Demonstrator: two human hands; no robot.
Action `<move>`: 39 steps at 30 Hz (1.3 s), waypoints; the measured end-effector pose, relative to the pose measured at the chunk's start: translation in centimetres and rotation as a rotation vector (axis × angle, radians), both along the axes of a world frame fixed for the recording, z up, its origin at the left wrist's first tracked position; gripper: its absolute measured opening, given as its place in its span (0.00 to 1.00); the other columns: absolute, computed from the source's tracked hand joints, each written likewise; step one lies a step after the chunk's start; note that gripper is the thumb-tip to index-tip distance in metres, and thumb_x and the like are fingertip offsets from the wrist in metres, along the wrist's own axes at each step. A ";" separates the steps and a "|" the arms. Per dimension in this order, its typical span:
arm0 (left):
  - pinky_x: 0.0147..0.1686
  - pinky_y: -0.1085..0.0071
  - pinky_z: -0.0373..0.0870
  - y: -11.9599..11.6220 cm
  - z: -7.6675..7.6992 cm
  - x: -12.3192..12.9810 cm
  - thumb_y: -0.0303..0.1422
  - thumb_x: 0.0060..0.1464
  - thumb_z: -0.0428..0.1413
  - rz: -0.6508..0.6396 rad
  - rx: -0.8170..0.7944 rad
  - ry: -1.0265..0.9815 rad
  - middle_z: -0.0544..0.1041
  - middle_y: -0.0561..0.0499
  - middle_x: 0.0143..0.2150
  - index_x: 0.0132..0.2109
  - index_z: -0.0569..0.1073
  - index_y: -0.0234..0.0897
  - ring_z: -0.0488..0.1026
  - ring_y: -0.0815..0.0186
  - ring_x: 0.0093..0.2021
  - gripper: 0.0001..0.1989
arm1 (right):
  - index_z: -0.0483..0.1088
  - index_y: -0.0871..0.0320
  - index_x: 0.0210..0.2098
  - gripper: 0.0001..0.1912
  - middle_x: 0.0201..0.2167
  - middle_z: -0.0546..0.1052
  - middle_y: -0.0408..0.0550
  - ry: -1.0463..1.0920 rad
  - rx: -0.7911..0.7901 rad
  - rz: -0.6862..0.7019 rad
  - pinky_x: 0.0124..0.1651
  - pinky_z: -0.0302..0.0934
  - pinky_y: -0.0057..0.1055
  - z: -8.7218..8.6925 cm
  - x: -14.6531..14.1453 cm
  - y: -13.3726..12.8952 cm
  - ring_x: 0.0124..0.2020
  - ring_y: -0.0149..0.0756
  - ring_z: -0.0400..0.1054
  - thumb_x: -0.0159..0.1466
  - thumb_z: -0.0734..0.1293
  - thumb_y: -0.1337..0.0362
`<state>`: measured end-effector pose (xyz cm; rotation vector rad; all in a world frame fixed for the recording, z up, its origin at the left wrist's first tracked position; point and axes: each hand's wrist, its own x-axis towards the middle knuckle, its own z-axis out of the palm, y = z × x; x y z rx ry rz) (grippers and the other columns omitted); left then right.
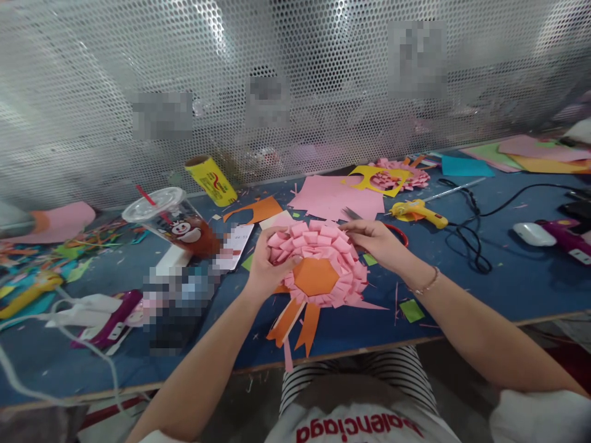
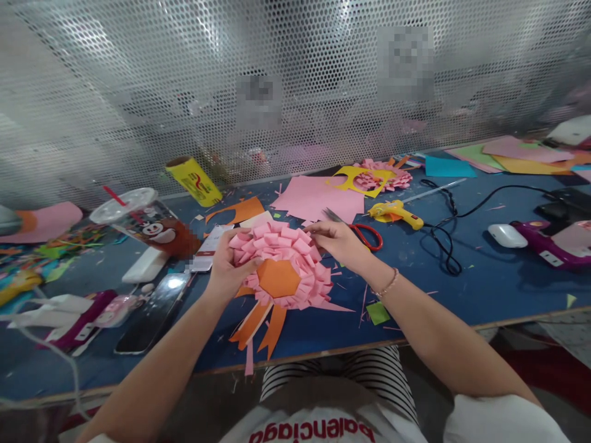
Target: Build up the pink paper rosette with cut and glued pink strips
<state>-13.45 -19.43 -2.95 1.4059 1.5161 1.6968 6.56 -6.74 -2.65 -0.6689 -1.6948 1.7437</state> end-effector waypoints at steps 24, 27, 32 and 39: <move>0.33 0.78 0.69 -0.7 0.3 0.8 0.28 0.39 0.62 -0.048 -0.010 0.223 0.67 0.51 0.43 0.47 0.65 0.40 0.69 0.72 0.37 0.25 | 0.74 0.59 0.36 0.11 0.27 0.75 0.43 0.013 0.047 0.051 0.25 0.57 0.22 1.5 0.5 -0.4 0.22 0.21 0.62 0.53 0.66 0.64; 0.31 0.78 0.69 -0.7 0.4 0.8 0.29 0.40 0.61 -0.065 -0.016 0.253 0.68 0.51 0.42 0.47 0.64 0.40 0.69 0.73 0.34 0.25 | 0.74 0.60 0.37 0.12 0.27 0.74 0.43 0.018 0.058 0.062 0.23 0.55 0.21 1.5 0.5 -0.4 0.20 0.20 0.58 0.54 0.65 0.63; 0.36 0.74 0.71 -0.7 0.3 1.0 0.31 0.40 0.62 -0.038 0.011 0.316 0.69 0.49 0.44 0.47 0.65 0.40 0.71 0.69 0.39 0.25 | 0.74 0.59 0.37 0.12 0.26 0.73 0.42 0.026 0.045 0.054 0.23 0.56 0.22 1.5 0.5 -0.5 0.21 0.21 0.60 0.54 0.65 0.63; 0.41 0.71 0.70 -0.6 0.1 0.9 0.30 0.40 0.61 0.006 0.019 0.348 0.69 0.49 0.44 0.47 0.65 0.39 0.71 0.67 0.42 0.24 | 0.74 0.59 0.36 0.11 0.26 0.74 0.42 0.057 0.013 0.064 0.24 0.56 0.21 1.5 0.6 -0.6 0.22 0.21 0.61 0.54 0.67 0.62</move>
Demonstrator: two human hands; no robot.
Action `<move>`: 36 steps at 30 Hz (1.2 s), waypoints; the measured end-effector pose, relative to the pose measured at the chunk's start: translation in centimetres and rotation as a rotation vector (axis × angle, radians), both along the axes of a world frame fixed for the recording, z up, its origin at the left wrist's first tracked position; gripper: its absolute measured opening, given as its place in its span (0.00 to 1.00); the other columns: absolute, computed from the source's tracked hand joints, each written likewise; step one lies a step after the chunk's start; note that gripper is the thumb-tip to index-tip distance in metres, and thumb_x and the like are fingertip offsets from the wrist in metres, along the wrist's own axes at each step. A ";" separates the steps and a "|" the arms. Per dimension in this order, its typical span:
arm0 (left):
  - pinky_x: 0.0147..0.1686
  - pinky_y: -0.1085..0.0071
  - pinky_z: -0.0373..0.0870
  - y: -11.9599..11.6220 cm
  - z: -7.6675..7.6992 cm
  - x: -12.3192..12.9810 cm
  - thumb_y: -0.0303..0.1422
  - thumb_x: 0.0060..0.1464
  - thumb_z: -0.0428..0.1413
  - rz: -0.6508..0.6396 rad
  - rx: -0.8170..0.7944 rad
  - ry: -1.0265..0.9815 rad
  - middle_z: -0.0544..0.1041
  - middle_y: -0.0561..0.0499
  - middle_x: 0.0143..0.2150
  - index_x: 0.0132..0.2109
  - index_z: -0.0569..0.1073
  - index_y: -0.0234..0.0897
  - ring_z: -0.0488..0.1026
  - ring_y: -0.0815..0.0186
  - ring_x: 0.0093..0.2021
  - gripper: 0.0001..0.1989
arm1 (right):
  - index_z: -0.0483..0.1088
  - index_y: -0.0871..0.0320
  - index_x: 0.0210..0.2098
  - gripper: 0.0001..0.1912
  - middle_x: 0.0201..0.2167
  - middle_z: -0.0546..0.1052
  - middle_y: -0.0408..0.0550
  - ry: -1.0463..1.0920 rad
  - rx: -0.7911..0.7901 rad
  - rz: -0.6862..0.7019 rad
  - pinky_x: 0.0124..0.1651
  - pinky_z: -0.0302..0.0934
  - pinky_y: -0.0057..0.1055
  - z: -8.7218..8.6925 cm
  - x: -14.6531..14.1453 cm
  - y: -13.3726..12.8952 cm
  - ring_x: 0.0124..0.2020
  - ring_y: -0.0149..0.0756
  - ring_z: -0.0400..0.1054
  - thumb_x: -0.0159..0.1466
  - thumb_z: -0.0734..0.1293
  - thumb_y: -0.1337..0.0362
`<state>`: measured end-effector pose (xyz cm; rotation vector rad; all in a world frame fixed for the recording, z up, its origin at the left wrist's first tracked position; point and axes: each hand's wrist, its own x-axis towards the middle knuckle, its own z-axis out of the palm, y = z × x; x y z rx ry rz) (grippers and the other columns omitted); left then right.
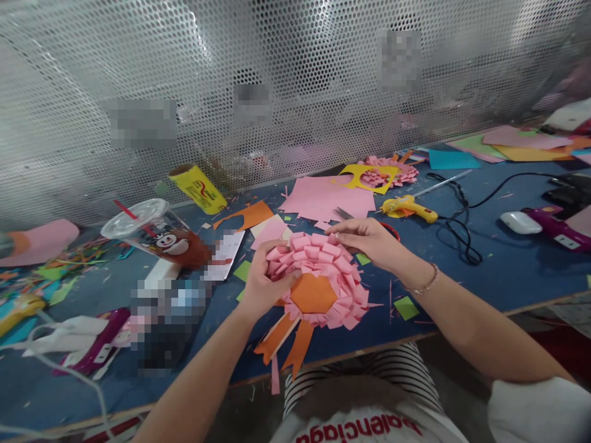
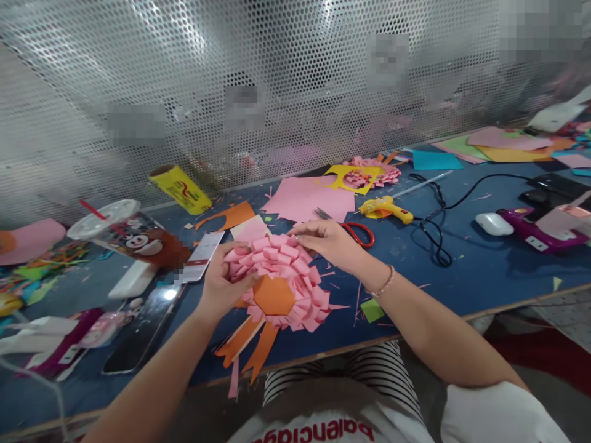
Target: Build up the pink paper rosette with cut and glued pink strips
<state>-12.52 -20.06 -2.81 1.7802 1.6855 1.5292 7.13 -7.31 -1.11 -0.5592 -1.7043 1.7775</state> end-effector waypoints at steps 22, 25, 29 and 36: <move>0.45 0.69 0.68 -0.4 0.1 0.0 0.29 0.41 0.61 0.047 0.005 0.010 0.68 0.49 0.44 0.48 0.64 0.40 0.70 0.66 0.45 0.25 | 0.67 0.55 0.50 0.21 0.45 0.71 0.48 0.097 0.245 0.140 0.40 0.62 0.27 0.4 1.1 -0.5 0.40 0.29 0.65 0.56 0.66 0.62; 0.42 0.69 0.70 -0.7 0.0 0.2 0.30 0.42 0.60 0.097 0.050 0.057 0.69 0.48 0.44 0.48 0.64 0.39 0.71 0.66 0.43 0.24 | 0.63 0.52 0.54 0.29 0.49 0.68 0.48 0.102 0.353 0.171 0.44 0.62 0.29 0.2 1.2 -0.6 0.42 0.30 0.64 0.53 0.69 0.63; 0.41 0.68 0.71 -1.3 -0.1 0.5 0.30 0.42 0.60 0.195 0.177 0.229 0.69 0.48 0.43 0.48 0.65 0.38 0.71 0.65 0.42 0.23 | 0.62 0.52 0.55 0.30 0.50 0.68 0.49 0.055 0.519 0.095 0.47 0.62 0.31 0.6 1.6 -1.3 0.45 0.32 0.65 0.53 0.69 0.62; 0.37 0.71 0.73 -1.9 0.6 1.4 0.28 0.42 0.61 0.208 0.360 0.386 0.72 0.48 0.40 0.47 0.64 0.37 0.73 0.67 0.38 0.23 | 0.66 0.53 0.52 0.24 0.44 0.73 0.49 0.055 0.702 -0.042 0.42 0.65 0.29 1.1 2.0 -2.4 0.42 0.32 0.67 0.55 0.67 0.63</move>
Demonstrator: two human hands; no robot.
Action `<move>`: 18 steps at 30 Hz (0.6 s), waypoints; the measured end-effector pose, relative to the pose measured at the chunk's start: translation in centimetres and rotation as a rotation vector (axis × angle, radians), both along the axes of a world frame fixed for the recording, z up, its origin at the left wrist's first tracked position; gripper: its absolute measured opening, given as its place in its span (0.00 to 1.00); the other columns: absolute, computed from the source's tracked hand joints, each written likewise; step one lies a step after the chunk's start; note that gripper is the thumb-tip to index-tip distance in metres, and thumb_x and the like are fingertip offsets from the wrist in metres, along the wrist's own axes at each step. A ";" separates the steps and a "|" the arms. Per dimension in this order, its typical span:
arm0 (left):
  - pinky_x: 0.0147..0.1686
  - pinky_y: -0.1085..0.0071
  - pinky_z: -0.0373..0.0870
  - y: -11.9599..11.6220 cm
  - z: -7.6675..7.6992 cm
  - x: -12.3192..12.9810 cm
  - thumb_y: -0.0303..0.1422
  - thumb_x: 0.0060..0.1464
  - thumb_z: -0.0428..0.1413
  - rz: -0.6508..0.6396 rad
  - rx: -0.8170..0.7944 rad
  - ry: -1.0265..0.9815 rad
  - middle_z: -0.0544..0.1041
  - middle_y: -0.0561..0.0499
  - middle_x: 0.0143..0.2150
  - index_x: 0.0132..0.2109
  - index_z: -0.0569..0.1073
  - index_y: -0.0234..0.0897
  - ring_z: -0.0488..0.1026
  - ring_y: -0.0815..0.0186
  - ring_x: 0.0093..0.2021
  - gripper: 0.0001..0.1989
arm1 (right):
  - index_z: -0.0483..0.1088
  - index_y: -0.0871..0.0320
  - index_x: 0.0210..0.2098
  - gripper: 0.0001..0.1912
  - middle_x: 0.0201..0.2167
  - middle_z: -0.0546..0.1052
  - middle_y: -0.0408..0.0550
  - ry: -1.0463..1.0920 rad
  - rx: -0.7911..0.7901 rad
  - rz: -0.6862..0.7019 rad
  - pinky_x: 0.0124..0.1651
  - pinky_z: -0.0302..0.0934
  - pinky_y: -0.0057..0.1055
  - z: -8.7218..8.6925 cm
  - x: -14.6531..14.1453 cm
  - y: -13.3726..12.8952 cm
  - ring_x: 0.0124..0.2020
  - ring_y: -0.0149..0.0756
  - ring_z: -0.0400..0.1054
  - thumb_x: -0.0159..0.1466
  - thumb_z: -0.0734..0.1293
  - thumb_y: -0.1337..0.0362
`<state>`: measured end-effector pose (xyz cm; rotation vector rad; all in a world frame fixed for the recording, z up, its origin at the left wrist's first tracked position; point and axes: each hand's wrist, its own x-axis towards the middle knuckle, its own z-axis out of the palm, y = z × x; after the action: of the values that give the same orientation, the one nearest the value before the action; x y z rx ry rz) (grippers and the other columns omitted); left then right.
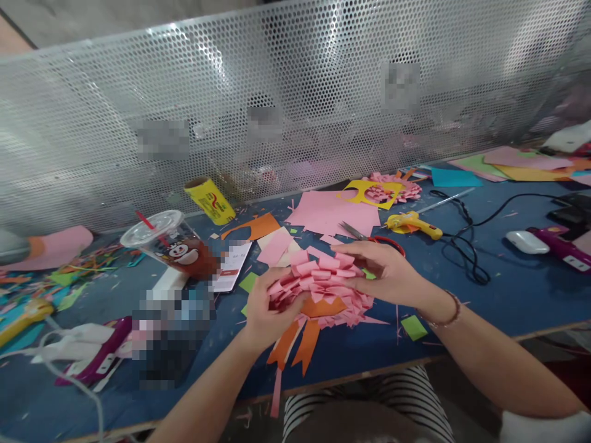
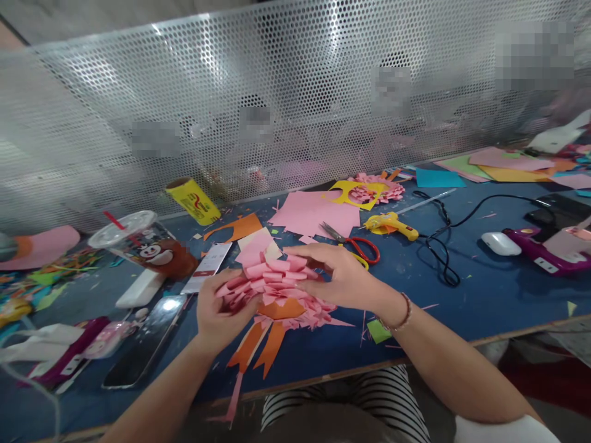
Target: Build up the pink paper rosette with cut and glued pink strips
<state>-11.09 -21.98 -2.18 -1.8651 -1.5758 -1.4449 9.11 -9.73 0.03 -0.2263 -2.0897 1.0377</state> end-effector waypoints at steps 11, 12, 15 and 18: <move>0.37 0.69 0.70 -0.1 1.2 0.4 0.25 0.36 0.64 -0.019 0.111 0.087 0.72 0.51 0.37 0.49 0.64 0.41 0.73 0.66 0.37 0.31 | 0.58 0.53 0.57 0.29 0.46 0.72 0.49 0.105 0.144 -0.057 0.42 0.66 0.26 -0.8 0.0 -0.7 0.42 0.29 0.69 0.56 0.64 0.70; 0.37 0.68 0.70 -0.3 1.2 0.3 0.25 0.34 0.65 -0.015 0.136 0.104 0.72 0.51 0.39 0.51 0.64 0.41 0.72 0.66 0.37 0.33 | 0.58 0.53 0.56 0.28 0.44 0.73 0.49 0.121 0.183 -0.061 0.43 0.66 0.26 -0.7 0.1 -0.9 0.42 0.28 0.69 0.57 0.63 0.71; 0.36 0.68 0.70 -0.9 0.6 -0.5 0.25 0.33 0.65 -0.064 0.234 0.136 0.72 0.51 0.43 0.57 0.58 0.47 0.73 0.67 0.35 0.42 | 0.64 0.55 0.49 0.21 0.35 0.76 0.45 0.140 0.404 -0.038 0.44 0.65 0.25 -0.1 0.6 -1.5 0.39 0.26 0.70 0.57 0.61 0.74; 0.40 0.64 0.68 -1.9 -0.1 -1.4 0.28 0.41 0.62 -0.176 0.292 0.229 0.76 0.56 0.40 0.56 0.59 0.53 0.75 0.67 0.33 0.36 | 0.67 0.56 0.44 0.15 0.34 0.78 0.45 0.189 0.692 0.022 0.45 0.64 0.26 0.6 1.1 -1.9 0.41 0.26 0.70 0.58 0.61 0.73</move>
<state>-12.46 -23.92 -2.28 -1.9473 -1.0575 -1.3857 10.18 -11.62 0.58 0.2334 -2.1421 0.2850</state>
